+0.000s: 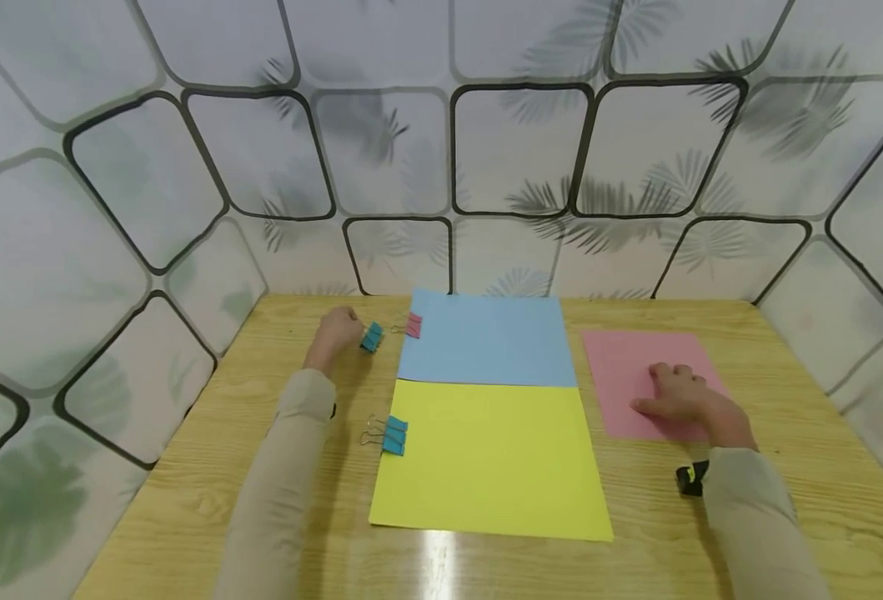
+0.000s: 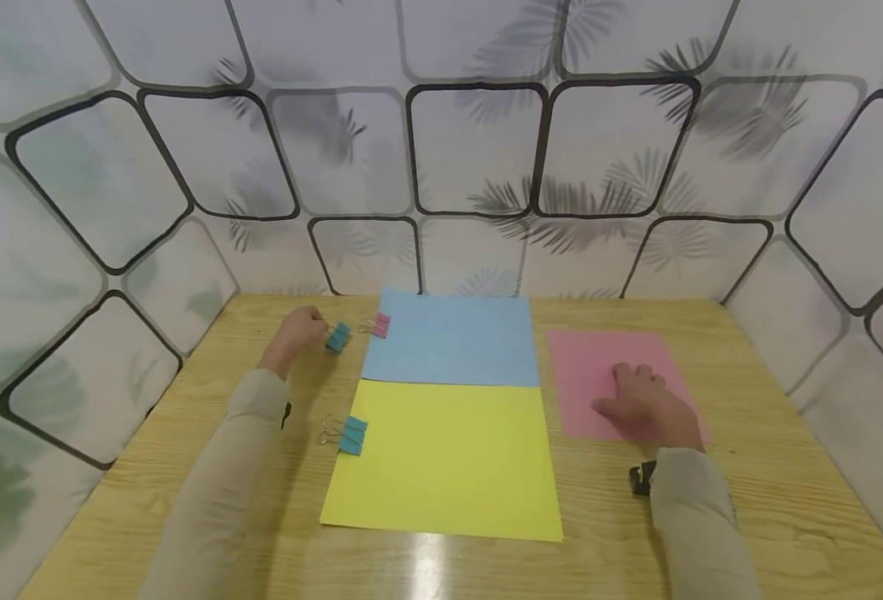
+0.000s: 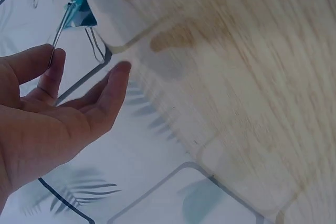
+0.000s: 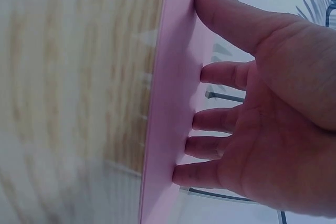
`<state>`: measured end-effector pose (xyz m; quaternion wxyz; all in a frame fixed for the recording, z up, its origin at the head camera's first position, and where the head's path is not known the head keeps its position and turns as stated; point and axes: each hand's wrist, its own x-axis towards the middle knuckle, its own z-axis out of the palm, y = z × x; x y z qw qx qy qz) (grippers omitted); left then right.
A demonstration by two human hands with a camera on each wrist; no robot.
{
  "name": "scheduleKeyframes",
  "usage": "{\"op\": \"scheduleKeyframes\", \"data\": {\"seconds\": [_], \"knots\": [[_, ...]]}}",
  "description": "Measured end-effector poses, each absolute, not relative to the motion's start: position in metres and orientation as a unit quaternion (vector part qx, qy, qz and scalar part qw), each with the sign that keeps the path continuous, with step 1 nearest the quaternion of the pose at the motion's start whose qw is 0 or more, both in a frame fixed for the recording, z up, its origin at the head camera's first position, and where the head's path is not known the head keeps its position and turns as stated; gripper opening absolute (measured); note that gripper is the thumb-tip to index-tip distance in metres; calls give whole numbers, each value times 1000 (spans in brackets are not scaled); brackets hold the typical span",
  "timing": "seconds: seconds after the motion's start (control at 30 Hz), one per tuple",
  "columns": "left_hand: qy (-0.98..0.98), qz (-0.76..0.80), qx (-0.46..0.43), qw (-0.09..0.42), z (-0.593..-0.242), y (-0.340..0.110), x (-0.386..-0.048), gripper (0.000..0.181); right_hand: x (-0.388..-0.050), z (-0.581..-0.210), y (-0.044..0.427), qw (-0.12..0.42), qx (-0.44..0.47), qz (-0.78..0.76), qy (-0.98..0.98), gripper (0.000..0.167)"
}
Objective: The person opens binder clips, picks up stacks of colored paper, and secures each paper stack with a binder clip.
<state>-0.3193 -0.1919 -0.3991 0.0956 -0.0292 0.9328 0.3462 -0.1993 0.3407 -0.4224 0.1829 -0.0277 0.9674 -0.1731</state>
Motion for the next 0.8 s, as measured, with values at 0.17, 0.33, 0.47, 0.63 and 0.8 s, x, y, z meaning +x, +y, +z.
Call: {"op": "scheduleKeyframes", "data": {"seconds": [0.17, 0.33, 0.47, 0.63, 0.8], "knots": [[893, 435, -38, 107, -395, -194, -310, 27, -199, -422, 341, 184, -27, -173, 967, 85], [849, 516, -53, 95, -397, -194, -302, 30, -199, -421, 340, 188, -25, -169, 967, 85], [791, 598, -77, 100, -398, -194, -299, 35, -199, -422, 340, 190, -24, -169, 967, 86], [741, 655, -96, 116, -398, -194, -299, 62, -198, -421, 340, 185, -27, -170, 968, 87], [725, 668, -111, 124, -396, -195, -297, 55, -198, -420, 339, 182, -35, -170, 968, 86]]}}
